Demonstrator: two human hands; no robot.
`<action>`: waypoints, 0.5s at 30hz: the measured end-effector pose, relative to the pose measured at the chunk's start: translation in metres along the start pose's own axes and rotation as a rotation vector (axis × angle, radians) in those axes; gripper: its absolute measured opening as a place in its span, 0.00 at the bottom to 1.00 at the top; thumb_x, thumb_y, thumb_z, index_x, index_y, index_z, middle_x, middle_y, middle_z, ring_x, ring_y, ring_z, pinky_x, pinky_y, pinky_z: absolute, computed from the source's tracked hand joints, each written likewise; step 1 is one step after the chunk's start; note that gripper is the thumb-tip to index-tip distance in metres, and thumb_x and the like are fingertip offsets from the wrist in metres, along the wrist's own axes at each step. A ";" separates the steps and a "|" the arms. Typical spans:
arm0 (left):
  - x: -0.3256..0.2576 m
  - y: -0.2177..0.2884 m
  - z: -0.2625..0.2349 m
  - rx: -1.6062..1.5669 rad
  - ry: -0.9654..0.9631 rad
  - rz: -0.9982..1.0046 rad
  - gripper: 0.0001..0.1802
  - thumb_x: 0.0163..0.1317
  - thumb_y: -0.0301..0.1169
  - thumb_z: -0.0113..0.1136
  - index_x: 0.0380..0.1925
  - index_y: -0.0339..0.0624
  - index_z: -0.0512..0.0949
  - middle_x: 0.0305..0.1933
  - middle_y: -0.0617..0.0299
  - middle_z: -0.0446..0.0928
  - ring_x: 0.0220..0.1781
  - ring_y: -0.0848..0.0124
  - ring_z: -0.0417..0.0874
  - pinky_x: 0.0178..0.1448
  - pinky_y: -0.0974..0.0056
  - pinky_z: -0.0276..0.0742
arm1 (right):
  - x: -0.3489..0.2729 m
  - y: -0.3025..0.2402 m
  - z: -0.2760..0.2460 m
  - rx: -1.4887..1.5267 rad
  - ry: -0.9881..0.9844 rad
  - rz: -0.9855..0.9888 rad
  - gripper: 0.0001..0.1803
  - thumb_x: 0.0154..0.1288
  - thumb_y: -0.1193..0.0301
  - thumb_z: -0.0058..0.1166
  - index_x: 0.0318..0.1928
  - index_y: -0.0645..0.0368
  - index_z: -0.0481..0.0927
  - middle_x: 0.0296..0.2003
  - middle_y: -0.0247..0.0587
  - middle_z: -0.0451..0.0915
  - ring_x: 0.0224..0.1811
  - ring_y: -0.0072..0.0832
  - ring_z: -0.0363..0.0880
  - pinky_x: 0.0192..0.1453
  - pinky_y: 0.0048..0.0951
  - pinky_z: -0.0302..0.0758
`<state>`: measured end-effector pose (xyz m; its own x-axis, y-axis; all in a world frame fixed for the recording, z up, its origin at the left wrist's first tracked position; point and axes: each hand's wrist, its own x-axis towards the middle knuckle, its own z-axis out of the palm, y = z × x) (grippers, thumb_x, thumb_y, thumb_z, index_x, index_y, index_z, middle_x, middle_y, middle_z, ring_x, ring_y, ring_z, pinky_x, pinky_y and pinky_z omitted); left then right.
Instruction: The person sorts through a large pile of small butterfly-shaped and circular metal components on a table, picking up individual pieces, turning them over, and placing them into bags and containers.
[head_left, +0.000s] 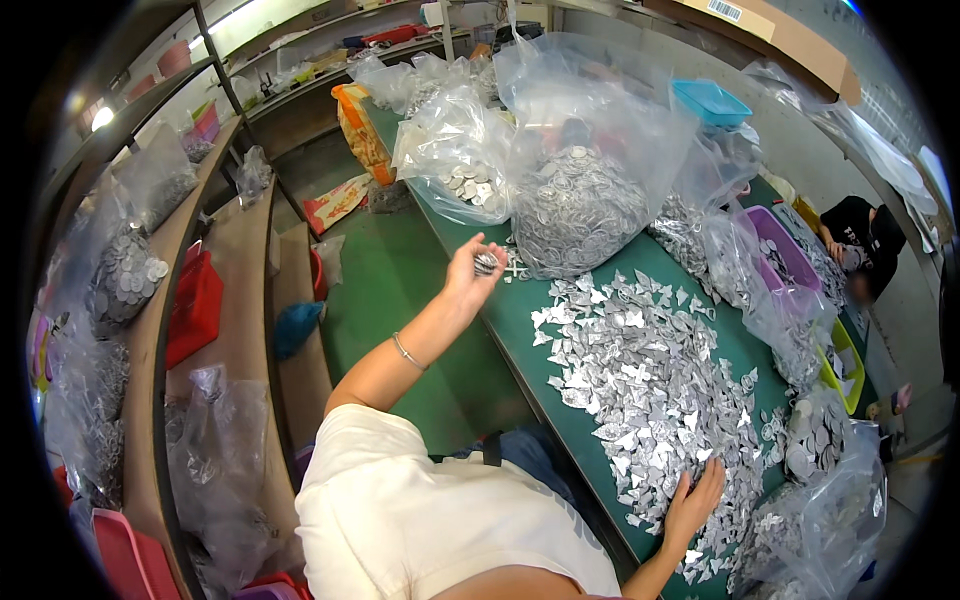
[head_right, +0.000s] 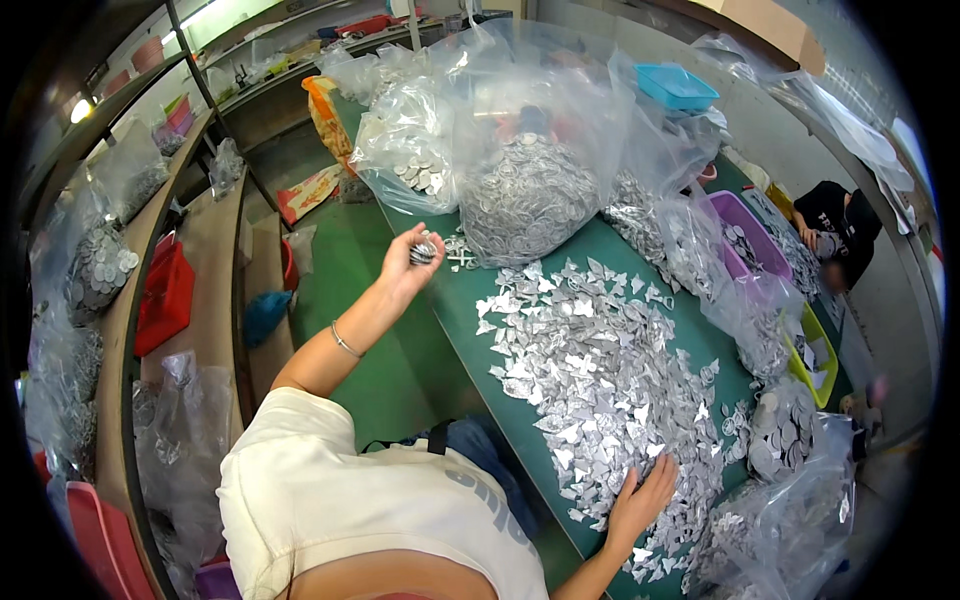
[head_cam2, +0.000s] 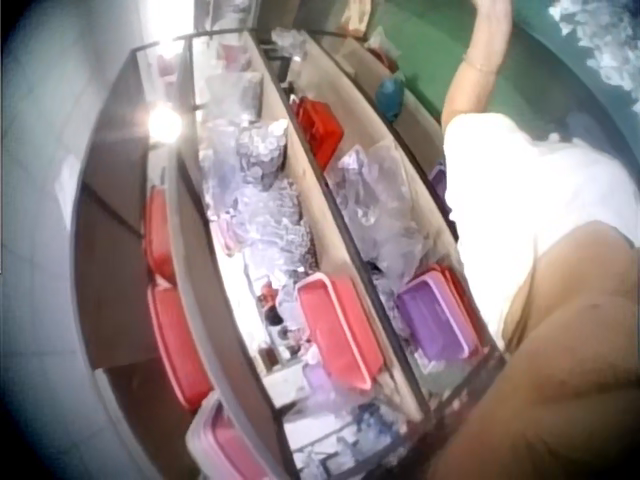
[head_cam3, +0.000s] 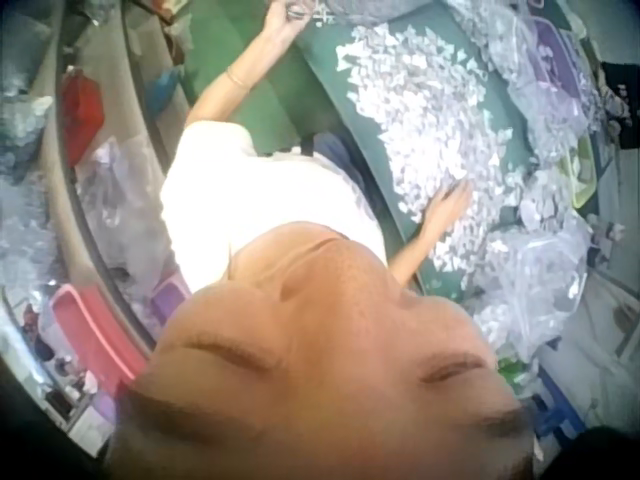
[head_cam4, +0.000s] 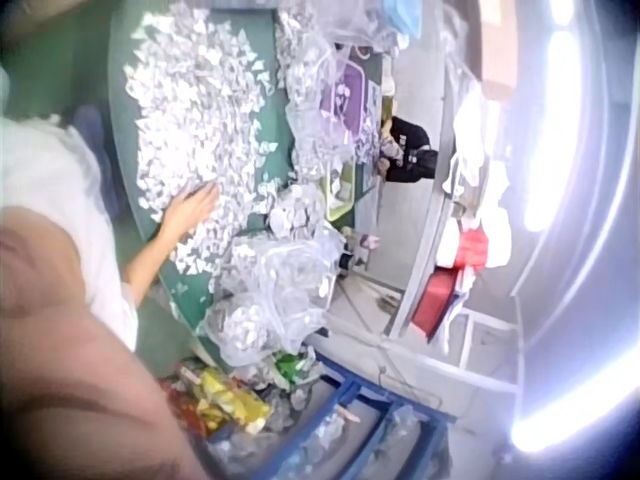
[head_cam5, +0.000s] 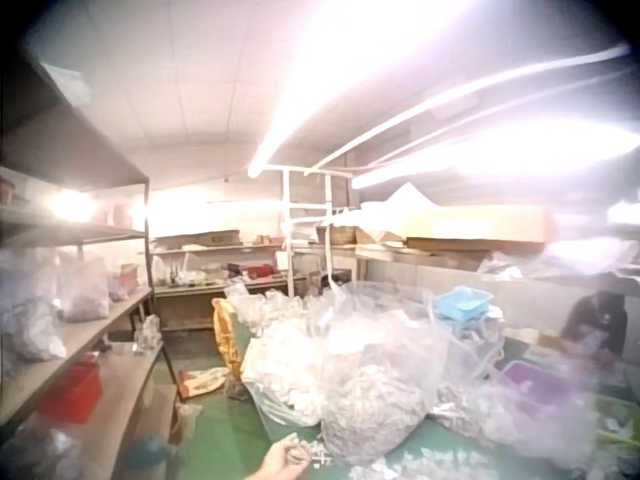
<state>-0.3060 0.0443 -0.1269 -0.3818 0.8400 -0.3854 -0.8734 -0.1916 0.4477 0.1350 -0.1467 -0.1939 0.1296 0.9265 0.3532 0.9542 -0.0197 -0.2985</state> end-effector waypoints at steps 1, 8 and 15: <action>0.005 -0.005 -0.005 -0.012 0.024 -0.030 0.23 0.51 0.17 0.48 0.49 0.39 0.64 0.42 0.50 0.65 0.41 0.62 0.72 0.44 0.57 0.77 | -0.001 0.001 0.002 -0.005 -0.003 0.007 0.25 0.63 0.66 0.44 0.58 0.66 0.61 0.59 0.51 0.61 0.62 0.49 0.55 0.65 0.45 0.51; 0.113 0.033 0.012 -0.037 0.016 0.184 0.13 0.55 0.25 0.50 0.41 0.35 0.68 0.35 0.53 0.69 0.36 0.61 0.73 0.45 0.52 0.76 | -0.002 -0.005 -0.001 -0.011 -0.011 0.019 0.24 0.64 0.66 0.44 0.57 0.66 0.62 0.59 0.51 0.61 0.62 0.49 0.56 0.65 0.44 0.51; 0.123 0.032 0.065 0.307 0.154 0.737 0.11 0.55 0.26 0.48 0.37 0.34 0.74 0.40 0.55 0.73 0.39 0.66 0.75 0.41 0.61 0.73 | -0.006 -0.002 -0.002 0.010 -0.003 0.037 0.26 0.61 0.66 0.46 0.58 0.64 0.62 0.59 0.51 0.61 0.63 0.48 0.55 0.65 0.44 0.50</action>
<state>-0.3612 0.1745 -0.1070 -0.8831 0.4691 -0.0020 -0.2685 -0.5018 0.8223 0.1328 -0.1526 -0.1937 0.1634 0.9265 0.3389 0.9460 -0.0497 -0.3203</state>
